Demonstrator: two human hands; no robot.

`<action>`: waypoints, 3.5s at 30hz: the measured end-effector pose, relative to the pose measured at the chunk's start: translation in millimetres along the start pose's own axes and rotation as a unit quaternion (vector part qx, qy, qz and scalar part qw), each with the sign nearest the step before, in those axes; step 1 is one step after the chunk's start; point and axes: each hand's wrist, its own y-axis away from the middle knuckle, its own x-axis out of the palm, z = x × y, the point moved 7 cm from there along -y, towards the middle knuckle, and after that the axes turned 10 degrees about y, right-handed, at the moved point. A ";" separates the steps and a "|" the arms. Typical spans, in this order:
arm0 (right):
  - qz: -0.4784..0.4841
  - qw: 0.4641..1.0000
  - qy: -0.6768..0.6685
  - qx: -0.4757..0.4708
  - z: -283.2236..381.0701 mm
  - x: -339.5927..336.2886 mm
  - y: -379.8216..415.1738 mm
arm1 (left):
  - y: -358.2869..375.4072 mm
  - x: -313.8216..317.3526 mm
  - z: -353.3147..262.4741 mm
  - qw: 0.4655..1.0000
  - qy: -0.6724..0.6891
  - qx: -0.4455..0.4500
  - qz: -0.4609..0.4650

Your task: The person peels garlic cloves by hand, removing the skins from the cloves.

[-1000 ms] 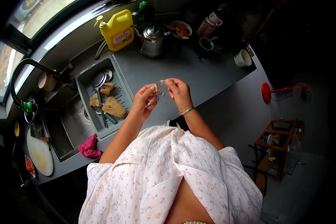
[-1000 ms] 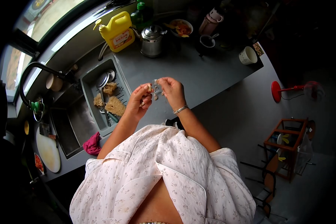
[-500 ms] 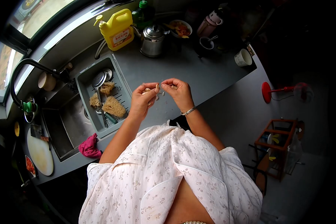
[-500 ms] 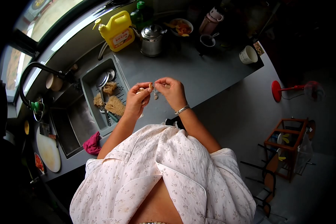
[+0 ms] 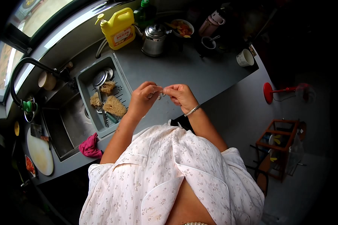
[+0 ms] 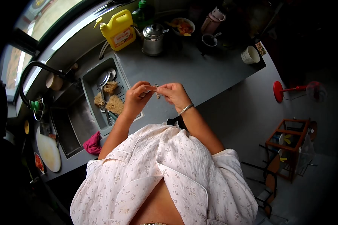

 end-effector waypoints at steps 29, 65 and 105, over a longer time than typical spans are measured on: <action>-0.022 0.994 -0.091 -0.051 6.3 4.4 2.7 | 21.1 22.7 60.0 0.726 0.583 -0.349 -0.104; -0.080 0.993 0.045 -0.076 12.3 1.4 -1.3 | 5.3 5.2 7.5 0.998 0.006 -0.016 -0.067; -0.051 0.993 -0.001 -0.107 6.1 9.8 -11.7 | 31.4 41.1 68.9 0.712 0.584 -0.379 -0.090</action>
